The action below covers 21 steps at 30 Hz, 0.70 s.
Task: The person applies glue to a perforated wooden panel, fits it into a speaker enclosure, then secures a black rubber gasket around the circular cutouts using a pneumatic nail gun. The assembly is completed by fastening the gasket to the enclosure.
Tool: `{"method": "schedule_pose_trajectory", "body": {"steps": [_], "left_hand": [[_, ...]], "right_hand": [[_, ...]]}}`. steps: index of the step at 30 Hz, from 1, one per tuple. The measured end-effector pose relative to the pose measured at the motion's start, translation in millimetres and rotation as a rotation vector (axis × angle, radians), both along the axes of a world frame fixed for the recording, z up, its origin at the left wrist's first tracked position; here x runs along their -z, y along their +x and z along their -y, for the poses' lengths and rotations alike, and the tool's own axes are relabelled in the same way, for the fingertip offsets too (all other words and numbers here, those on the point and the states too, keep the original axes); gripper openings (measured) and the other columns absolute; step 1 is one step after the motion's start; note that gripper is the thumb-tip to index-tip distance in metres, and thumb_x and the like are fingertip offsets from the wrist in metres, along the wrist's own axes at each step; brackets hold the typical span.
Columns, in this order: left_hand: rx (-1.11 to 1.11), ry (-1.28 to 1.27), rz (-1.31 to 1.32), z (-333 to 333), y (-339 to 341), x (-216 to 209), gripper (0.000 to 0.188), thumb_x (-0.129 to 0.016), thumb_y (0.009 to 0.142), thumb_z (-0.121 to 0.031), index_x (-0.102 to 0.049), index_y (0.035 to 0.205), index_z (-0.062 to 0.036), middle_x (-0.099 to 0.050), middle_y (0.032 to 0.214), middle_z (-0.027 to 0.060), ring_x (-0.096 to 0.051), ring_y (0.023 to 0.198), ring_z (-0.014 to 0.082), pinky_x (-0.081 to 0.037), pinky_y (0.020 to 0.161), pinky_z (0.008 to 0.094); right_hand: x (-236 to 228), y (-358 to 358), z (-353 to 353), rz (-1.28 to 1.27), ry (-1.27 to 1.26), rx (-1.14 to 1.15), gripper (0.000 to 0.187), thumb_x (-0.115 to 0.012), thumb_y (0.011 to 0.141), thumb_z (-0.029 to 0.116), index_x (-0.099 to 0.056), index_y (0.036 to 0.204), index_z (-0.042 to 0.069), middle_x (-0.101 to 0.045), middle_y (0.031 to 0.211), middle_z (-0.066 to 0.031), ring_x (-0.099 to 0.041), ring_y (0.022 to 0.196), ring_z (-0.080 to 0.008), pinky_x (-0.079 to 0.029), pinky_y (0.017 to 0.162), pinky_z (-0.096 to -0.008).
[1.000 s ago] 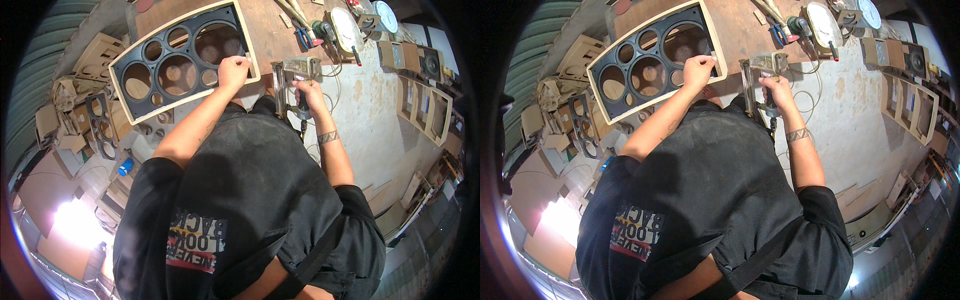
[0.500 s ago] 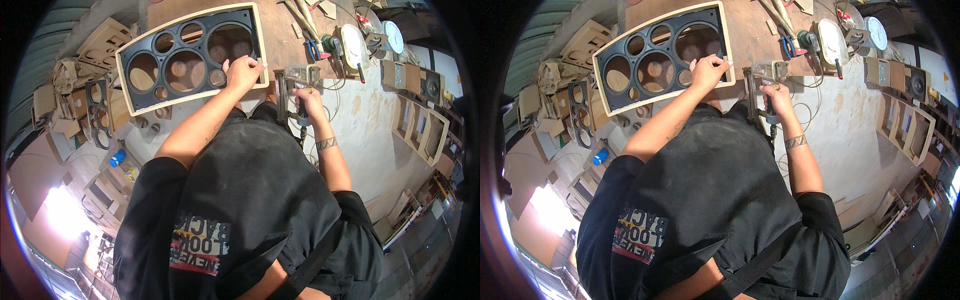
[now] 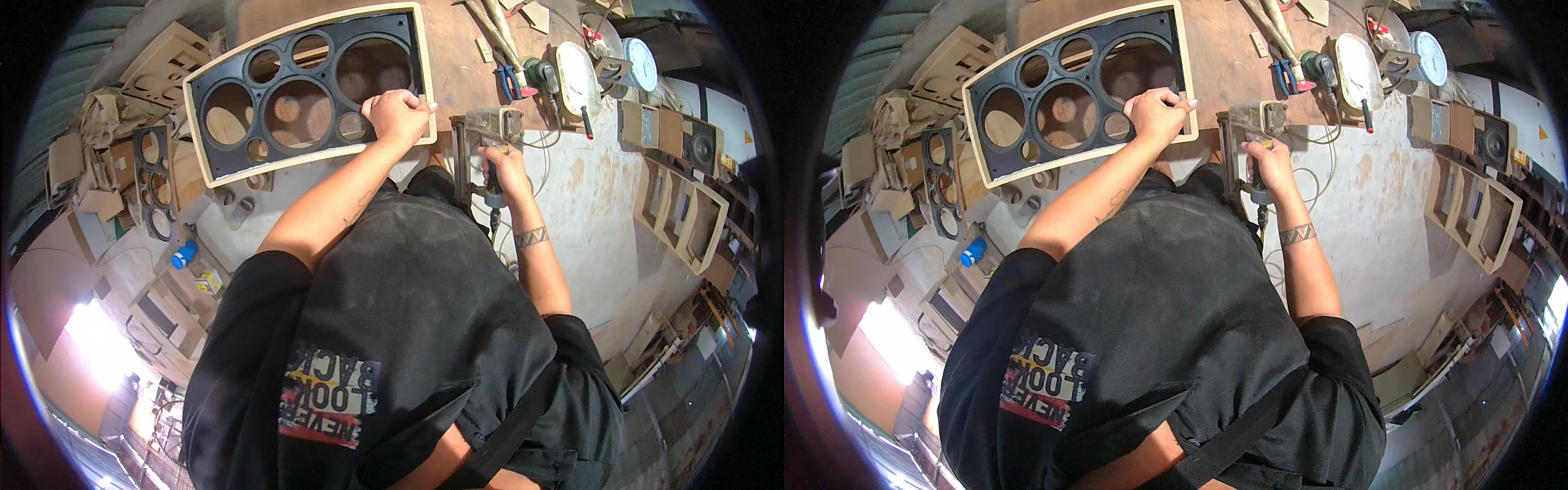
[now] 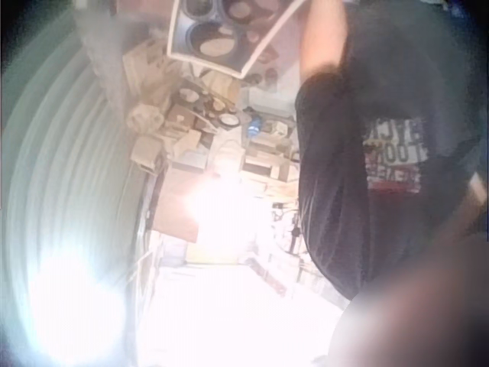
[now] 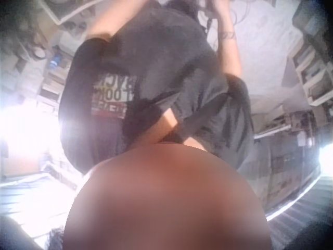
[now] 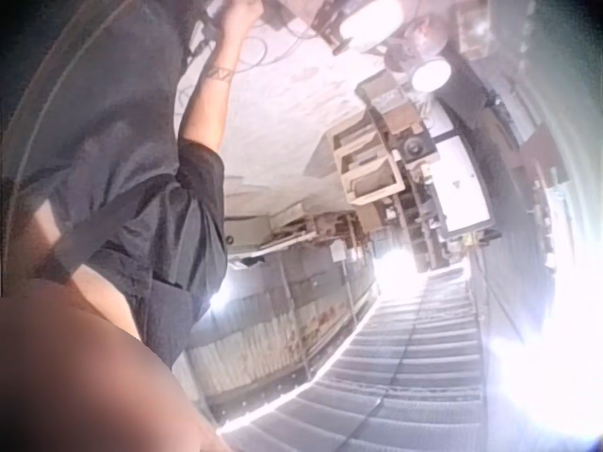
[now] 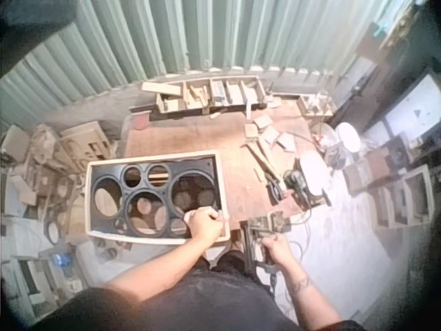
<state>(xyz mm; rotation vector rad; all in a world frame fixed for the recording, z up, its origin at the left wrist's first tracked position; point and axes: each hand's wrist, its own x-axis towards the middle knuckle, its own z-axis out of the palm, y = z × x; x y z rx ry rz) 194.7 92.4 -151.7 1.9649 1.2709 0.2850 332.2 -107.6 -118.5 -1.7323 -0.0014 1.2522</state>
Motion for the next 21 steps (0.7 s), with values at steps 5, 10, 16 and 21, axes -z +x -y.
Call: {"method": "schedule_pose_trajectory", "body": {"steps": [5,10,16,21], "left_hand": [[0.007,0.031,0.023,-1.3,-1.6,-4.2,0.035,-0.090,0.069,-0.043,-0.073,0.065,-0.0128,-0.069,0.068,0.0044,-0.066,0.078,0.0265,-0.037,0.096,0.0420],[0.127,-0.100,-0.132,-28.9,-8.4,-6.5,0.075,-0.091,0.065,-0.060,-0.072,0.106,0.0002,-0.074,0.111,0.0206,-0.071,0.104,0.0318,-0.050,0.099,0.0416],[0.468,-0.474,-0.337,-72.2,-1.0,14.8,0.110,-0.077,0.066,-0.080,-0.066,0.119,0.0161,-0.070,0.119,0.0305,-0.069,0.113,0.0371,-0.051,0.100,0.0437],[0.536,-0.394,-0.394,-71.8,-0.9,11.6,0.110,-0.068,0.066,-0.088,-0.072,0.114,0.0101,-0.072,0.117,0.0285,-0.070,0.112,0.0384,-0.051,0.097,0.0448]], "right_hand": [[-0.3,1.6,0.5,0.007,-0.035,-0.011,0.015,-0.070,0.089,0.013,-0.061,0.080,0.006,-0.058,0.060,-0.0015,-0.050,0.046,-0.0119,-0.041,0.044,-0.0303],[1.8,3.2,-0.7,-0.001,-0.042,-0.049,0.012,-0.069,0.090,0.015,-0.065,0.085,0.005,-0.057,0.061,-0.0011,-0.051,0.047,-0.0113,-0.041,0.044,-0.0292],[5.7,11.7,-2.0,0.007,-0.013,-0.058,0.016,-0.070,0.088,0.013,-0.061,0.078,0.006,-0.056,0.060,-0.0004,-0.050,0.047,-0.0106,-0.040,0.044,-0.0300],[14.1,25.7,1.2,0.065,-0.041,-0.079,0.017,-0.071,0.088,0.014,-0.060,0.079,0.005,-0.056,0.060,0.0001,-0.050,0.047,-0.0101,-0.040,0.044,-0.0298]]}}
